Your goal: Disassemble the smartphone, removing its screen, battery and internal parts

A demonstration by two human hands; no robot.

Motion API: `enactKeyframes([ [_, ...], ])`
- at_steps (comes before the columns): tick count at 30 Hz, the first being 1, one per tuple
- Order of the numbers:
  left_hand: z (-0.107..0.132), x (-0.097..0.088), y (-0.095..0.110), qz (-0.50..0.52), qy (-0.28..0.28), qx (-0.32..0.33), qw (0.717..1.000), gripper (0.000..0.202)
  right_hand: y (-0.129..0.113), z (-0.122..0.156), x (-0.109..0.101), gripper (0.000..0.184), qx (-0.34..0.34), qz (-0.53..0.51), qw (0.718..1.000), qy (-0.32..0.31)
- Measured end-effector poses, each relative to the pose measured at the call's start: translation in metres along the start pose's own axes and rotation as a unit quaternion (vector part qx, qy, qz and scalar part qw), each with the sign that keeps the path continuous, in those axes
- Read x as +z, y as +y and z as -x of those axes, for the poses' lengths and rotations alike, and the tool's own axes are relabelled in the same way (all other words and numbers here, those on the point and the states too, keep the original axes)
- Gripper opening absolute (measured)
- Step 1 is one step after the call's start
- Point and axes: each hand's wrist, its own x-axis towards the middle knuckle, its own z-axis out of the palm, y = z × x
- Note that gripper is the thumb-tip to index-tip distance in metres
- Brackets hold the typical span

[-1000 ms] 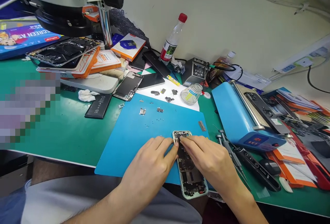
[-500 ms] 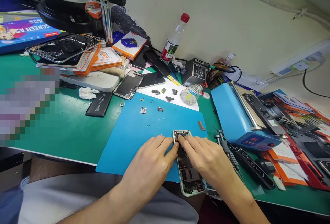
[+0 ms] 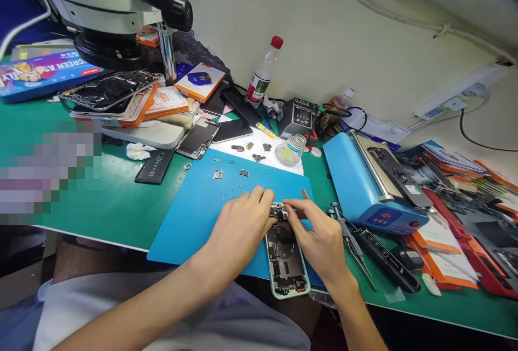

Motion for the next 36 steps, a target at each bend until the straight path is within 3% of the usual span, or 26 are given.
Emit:
enactKeyframes([
  [6, -0.008, 0.013, -0.003, -0.014, 0.006, -0.01, 1.0, 0.01, 0.001, 0.007, 0.0, 0.008, -0.007, -0.033, 0.999, -0.013],
  [18, -0.009, 0.023, -0.007, 0.023, 0.067, -0.026, 0.997, 0.011, -0.007, 0.0, -0.001, 0.011, -0.13, 0.163, 0.974, -0.085],
  [27, -0.011, 0.017, -0.007, 0.034, 0.031, -0.028, 0.999, 0.008, -0.02, -0.008, -0.005, 0.022, -0.187, 0.262, 0.942, -0.095],
  [36, -0.01, 0.018, -0.007, 0.032, 0.035, -0.025, 0.999, 0.008, -0.011, -0.006, 0.001, 0.014, -0.184, 0.232, 0.953, -0.069],
])
